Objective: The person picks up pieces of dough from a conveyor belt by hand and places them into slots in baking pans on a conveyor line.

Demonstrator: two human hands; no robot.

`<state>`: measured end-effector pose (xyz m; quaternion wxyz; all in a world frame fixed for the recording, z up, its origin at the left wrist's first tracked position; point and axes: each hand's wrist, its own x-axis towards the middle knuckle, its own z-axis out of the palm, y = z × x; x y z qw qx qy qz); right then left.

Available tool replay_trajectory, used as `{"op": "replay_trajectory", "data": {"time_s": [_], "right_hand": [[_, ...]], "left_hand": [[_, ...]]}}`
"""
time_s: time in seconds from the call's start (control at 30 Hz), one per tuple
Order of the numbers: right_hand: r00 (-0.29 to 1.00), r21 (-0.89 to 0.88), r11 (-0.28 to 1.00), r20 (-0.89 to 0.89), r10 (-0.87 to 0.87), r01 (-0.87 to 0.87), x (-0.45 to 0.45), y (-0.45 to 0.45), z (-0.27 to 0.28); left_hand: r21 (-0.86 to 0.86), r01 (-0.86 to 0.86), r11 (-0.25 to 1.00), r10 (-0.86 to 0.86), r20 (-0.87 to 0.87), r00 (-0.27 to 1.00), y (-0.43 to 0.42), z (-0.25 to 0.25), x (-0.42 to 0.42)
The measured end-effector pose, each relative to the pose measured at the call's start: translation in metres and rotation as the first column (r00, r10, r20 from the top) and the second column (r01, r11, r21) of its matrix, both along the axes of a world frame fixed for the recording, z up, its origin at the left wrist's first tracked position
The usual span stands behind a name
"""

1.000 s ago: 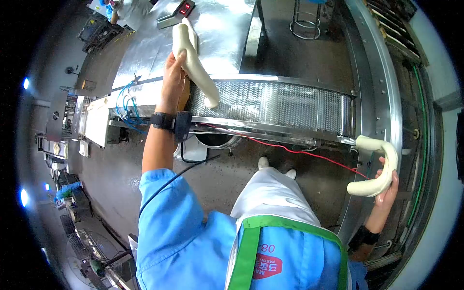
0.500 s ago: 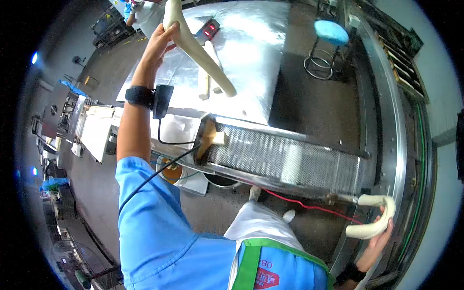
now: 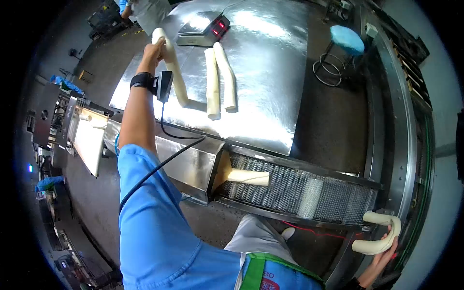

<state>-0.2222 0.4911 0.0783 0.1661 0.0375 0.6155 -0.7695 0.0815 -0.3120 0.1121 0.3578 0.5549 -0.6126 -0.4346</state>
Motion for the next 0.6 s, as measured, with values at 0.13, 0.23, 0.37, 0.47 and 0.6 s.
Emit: {"op": "replay_trajectory", "data": {"time_s": [0.13, 0.23, 0.37, 0.47, 0.6], "right_hand": [[0.999, -0.005, 1.0, -0.029, 0.014, -0.014, 0.002, -0.003, -0.004], [0.999, 0.051, 0.998, -0.016, 0.041, -0.04, 0.004, -0.016, 0.0], [1.0, 0.015, 1.0, -0.016, 0.007, -0.007, 0.008, 0.001, 0.003], [0.997, -0.094, 0.992, 0.025, -0.077, 0.079, 0.053, 0.017, 0.006], [1.0, -0.304, 0.953, -0.027, -0.015, 0.006, 0.057, 0.042, 0.01]], "left_hand": [[-0.045, 0.191, 0.981, -0.19, 0.031, 0.981, 0.023, -0.051, -0.033], [-0.099, 0.6, 0.794, -0.452, 0.565, 0.691, -0.001, -0.17, -0.081], [-0.133, 0.34, 0.931, -0.019, 0.912, 0.409, 0.098, -0.241, -0.15], [-0.106, 0.703, 0.704, -0.468, 0.675, 0.57, 0.1, -0.244, -0.169], [0.08, 0.775, 0.627, -0.768, 0.236, 0.596, 0.172, -0.153, -0.196]]}}
